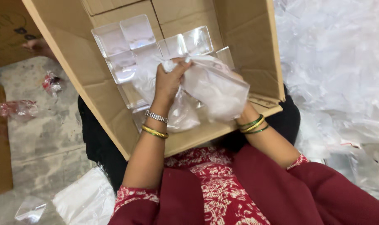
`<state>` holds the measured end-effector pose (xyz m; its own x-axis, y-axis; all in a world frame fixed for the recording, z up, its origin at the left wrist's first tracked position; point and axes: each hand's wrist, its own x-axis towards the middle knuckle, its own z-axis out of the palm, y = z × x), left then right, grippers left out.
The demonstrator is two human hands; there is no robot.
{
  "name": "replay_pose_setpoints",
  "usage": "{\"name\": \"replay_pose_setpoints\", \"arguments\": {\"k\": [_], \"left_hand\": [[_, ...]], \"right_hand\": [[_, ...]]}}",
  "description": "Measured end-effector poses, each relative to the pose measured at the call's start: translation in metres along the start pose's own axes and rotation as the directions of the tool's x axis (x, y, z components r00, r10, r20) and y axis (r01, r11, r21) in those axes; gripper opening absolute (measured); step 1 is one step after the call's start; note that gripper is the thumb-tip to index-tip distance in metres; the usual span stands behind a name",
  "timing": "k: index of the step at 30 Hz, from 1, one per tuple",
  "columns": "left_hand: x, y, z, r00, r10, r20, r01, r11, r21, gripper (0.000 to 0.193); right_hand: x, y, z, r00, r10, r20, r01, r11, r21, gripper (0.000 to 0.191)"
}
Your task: The person sits on the floor with a cardboard box on their lap, placing clear plastic containers into plastic bags and arranging the bagged containers inside the box. They repeatedly open bags, insert containers, and set filled bags aside within the box.
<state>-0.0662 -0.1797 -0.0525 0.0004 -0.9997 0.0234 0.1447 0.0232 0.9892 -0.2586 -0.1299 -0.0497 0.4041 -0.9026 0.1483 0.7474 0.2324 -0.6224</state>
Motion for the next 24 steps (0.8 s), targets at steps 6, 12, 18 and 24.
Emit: {"name": "replay_pose_setpoints", "arguments": {"k": [6,12,18,24], "left_hand": [[-0.021,-0.032,0.031,0.970,0.230,0.074,-0.241,0.903,0.357,0.013],[-0.030,0.012,0.006,0.978,0.199,0.054,-0.172,0.931,-0.323,0.043],[-0.057,0.063,0.003,0.988,-0.017,0.156,0.106,0.803,-0.587,0.036],[-0.060,0.067,0.012,0.977,0.201,0.077,-0.158,0.912,-0.378,0.042]], "right_hand": [[-0.037,-0.021,0.013,0.956,-0.197,0.219,0.279,0.845,-0.456,0.027],[-0.057,-0.167,-0.089,0.345,-0.937,0.060,0.408,0.092,-0.908,0.048],[-0.088,-0.207,-0.195,0.149,-0.969,0.196,-0.408,-0.241,-0.881,0.045],[-0.074,-0.190,-0.197,0.340,-0.930,-0.136,-0.746,-0.179,-0.642,0.046]]}}
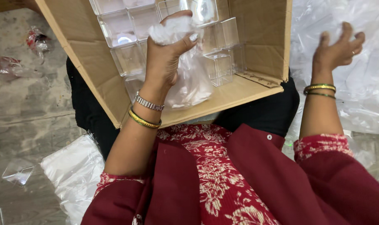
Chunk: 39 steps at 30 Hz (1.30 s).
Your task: The person sits on the floor with a cardboard box on their lap, placing clear plastic containers into plastic bags and arranging the bagged containers inside the box. They repeatedly open bags, insert containers, and set filled bags aside within the box.
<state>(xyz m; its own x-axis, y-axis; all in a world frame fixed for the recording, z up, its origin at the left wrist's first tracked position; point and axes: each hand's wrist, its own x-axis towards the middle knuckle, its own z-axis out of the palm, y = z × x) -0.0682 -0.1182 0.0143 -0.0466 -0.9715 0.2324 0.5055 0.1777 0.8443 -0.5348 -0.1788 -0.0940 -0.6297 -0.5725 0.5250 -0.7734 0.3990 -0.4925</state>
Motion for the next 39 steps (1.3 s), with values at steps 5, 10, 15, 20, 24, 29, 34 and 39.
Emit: {"name": "replay_pose_setpoints", "arguments": {"k": [5,10,15,20,24,29,34,39], "left_hand": [[0.005,-0.012,-0.013,0.994,-0.071,-0.082,0.061,0.991,-0.118,0.030],[0.014,-0.030,-0.011,0.992,-0.054,-0.112,0.051,0.998,-0.029,0.030],[0.026,-0.030,-0.019,0.975,-0.033,-0.219,0.022,0.998,-0.052,0.019],[0.031,-0.002,-0.068,0.963,0.082,-0.255,-0.058,0.993,0.103,0.018],[0.053,-0.003,-0.074,0.946,0.163,-0.282,-0.122,0.980,0.158,0.014],[0.090,-0.016,-0.075,0.932,0.076,-0.355,-0.105,0.992,-0.064,0.026],[0.123,-0.039,-0.113,0.923,-0.375,-0.085,0.331,0.887,-0.321,0.030],[0.171,-0.053,-0.177,0.832,-0.231,-0.504,0.230,0.971,-0.065,0.024]], "right_hand": [[0.009,-0.063,-0.028,0.967,-0.136,-0.215,0.123,0.990,-0.073,0.045],[-0.068,-0.188,-0.060,0.789,-0.504,0.350,-0.152,0.390,0.908,0.006],[-0.136,-0.276,-0.063,0.516,-0.730,0.449,-0.422,0.240,0.874,0.021],[-0.120,-0.300,-0.059,0.591,-0.624,0.512,-0.579,0.114,0.807,0.022],[-0.118,-0.309,-0.043,0.547,-0.623,0.560,-0.631,0.134,0.764,0.007],[-0.117,-0.325,0.007,0.546,-0.556,0.626,-0.439,0.446,0.780,0.023],[-0.067,-0.351,0.069,0.250,-0.452,0.857,-0.942,0.092,0.323,0.024],[-0.053,-0.391,0.126,0.217,-0.651,0.727,-0.916,0.123,0.383,0.017]]}}
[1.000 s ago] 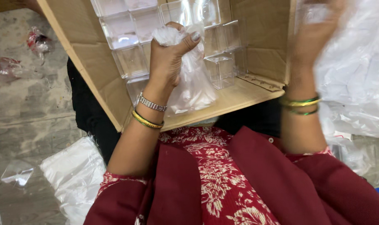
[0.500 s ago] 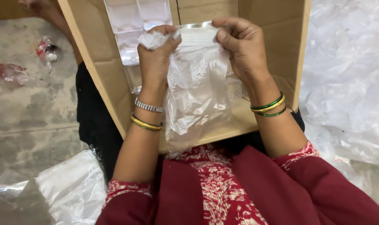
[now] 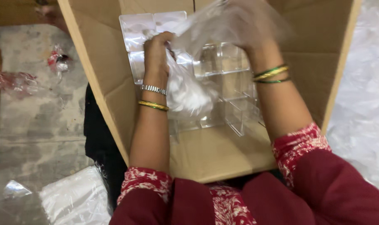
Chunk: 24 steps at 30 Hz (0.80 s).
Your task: The person sits on the floor with a cardboard box on their lap, placing clear plastic containers into plastic bags and arranging the bagged containers inside the box. They repeatedly open bags, insert containers, and set filled bags aside within the box.
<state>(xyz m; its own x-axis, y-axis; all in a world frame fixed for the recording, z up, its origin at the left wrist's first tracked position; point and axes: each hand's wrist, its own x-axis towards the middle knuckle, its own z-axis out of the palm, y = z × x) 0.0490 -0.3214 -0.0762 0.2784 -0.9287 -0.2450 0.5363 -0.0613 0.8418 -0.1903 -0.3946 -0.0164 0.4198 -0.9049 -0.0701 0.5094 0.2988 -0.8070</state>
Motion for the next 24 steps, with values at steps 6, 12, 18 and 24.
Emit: {"name": "replay_pose_setpoints", "arguments": {"k": [6,12,18,24], "left_hand": [[0.048,0.008,-0.007,0.635,0.718,-0.287,-0.237,0.534,0.811,0.030],[0.054,-0.006,-0.008,0.758,0.595,-0.266,-0.248,0.641,0.726,0.029],[0.018,0.010,0.011,0.965,0.215,-0.151,-0.217,0.976,0.009,0.035],[-0.088,0.021,0.048,0.947,0.215,0.240,-0.245,0.964,0.101,0.029]], "right_hand": [[0.093,0.088,0.032,0.924,-0.382,-0.008,0.111,0.287,-0.952,0.016],[0.079,0.098,0.022,0.950,-0.285,0.129,0.299,0.704,-0.645,0.024],[0.019,0.055,0.018,0.871,-0.489,0.042,0.477,0.822,-0.312,0.034],[-0.081,0.013,0.014,0.965,-0.136,0.226,0.166,0.979,-0.117,0.036]]}}
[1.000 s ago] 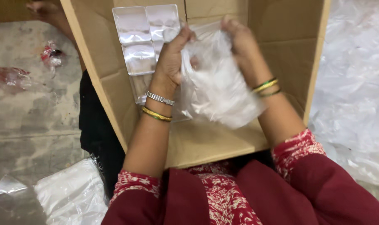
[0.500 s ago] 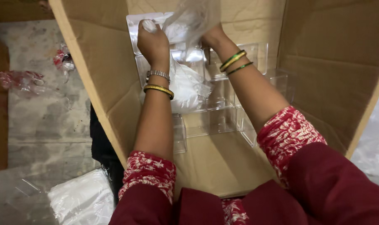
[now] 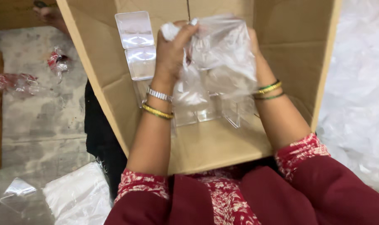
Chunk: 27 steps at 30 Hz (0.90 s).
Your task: The person sits on the floor with a cardboard box on their lap, placing clear plastic containers into plastic bags and arranging the bagged containers inside the box. They repeatedly open bags, insert containers, and set filled bags aside within the box.
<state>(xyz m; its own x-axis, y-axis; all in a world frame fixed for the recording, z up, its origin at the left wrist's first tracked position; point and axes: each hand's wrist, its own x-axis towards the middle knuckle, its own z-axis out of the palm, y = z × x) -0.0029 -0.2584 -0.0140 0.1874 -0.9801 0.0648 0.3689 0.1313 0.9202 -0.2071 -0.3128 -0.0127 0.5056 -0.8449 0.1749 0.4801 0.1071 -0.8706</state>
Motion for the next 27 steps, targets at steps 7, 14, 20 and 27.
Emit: {"name": "replay_pose_setpoints", "arguments": {"k": [7,14,20,27], "left_hand": [[-0.059,-0.028,0.033,0.993,0.104,0.052,-0.108,0.990,0.095,0.021],[-0.119,-0.062,0.064,0.881,0.306,0.361,-0.466,0.425,0.776,0.022],[-0.129,-0.042,0.076,0.958,0.190,0.213,-0.283,0.736,0.615,0.018],[-0.136,0.006,0.059,0.940,-0.027,0.339,0.042,0.998,-0.038,0.045]], "right_hand": [[-0.127,0.003,0.022,0.999,0.051,0.015,-0.053,0.942,0.332,0.038],[-0.211,-0.015,0.061,0.997,0.060,-0.049,-0.043,0.957,0.288,0.041],[-0.264,-0.056,-0.014,0.975,-0.095,-0.200,0.074,0.991,-0.111,0.024],[-0.318,-0.120,-0.217,-0.074,-0.943,-0.326,-0.272,0.333,-0.903,0.081]]}}
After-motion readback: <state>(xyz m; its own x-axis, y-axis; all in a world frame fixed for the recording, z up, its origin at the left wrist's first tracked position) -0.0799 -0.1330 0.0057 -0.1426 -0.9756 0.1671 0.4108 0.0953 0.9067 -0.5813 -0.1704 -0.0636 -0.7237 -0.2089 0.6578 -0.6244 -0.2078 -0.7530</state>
